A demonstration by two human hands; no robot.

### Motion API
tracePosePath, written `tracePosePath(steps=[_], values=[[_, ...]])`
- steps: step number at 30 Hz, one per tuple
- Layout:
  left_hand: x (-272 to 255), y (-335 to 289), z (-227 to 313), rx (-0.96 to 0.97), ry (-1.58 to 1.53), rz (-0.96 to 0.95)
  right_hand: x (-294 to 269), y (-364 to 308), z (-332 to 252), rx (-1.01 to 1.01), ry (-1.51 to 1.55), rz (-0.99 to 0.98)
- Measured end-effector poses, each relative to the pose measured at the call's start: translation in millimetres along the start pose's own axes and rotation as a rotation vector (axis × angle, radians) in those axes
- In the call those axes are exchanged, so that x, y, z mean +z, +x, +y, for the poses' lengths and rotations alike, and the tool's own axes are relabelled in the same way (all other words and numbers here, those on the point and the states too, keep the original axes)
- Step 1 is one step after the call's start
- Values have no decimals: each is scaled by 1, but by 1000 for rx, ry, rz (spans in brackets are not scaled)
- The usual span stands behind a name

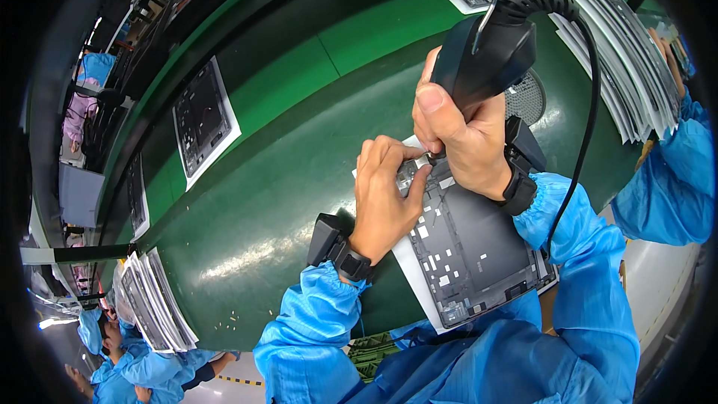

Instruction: Assembling electronic components on a factory assembly line using a power screwdriver.

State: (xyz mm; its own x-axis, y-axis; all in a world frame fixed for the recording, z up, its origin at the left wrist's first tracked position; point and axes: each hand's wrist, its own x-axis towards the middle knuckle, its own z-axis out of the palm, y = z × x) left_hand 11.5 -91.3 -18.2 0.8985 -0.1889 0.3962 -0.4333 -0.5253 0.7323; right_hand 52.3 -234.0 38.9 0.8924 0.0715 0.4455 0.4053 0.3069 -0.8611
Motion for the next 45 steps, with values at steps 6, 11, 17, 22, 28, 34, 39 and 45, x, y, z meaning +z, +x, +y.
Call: tracePosePath(steps=[6, 11, 17, 22, 28, 34, 39, 45], values=[[-1, 0, 0, 3, -11, 3, -1, 0, 1, -7, -7, -12], [-2, 0, -1, 6, -11, 6, 1, -1, 1, -3, -5, -15], [-2, 0, 0, -1, -5, -2, 3, -1, 1, -7, -26, -5], [-3, 0, -1, 5, -8, -10, 8, -7, 2, -44, -12, -28], [-4, 0, -1, 10, -15, -11, 8, -6, 4, 26, -10, 1], [-6, 1, -1, 5, -10, -8, 12, -4, 2, 20, -9, 5], [-5, 3, 1, 44, -36, 10, 11, -6, 0, 30, -4, 47], [-5, 5, 3, 52, 26, -21, 3, -2, -3, 12, -52, 86]])
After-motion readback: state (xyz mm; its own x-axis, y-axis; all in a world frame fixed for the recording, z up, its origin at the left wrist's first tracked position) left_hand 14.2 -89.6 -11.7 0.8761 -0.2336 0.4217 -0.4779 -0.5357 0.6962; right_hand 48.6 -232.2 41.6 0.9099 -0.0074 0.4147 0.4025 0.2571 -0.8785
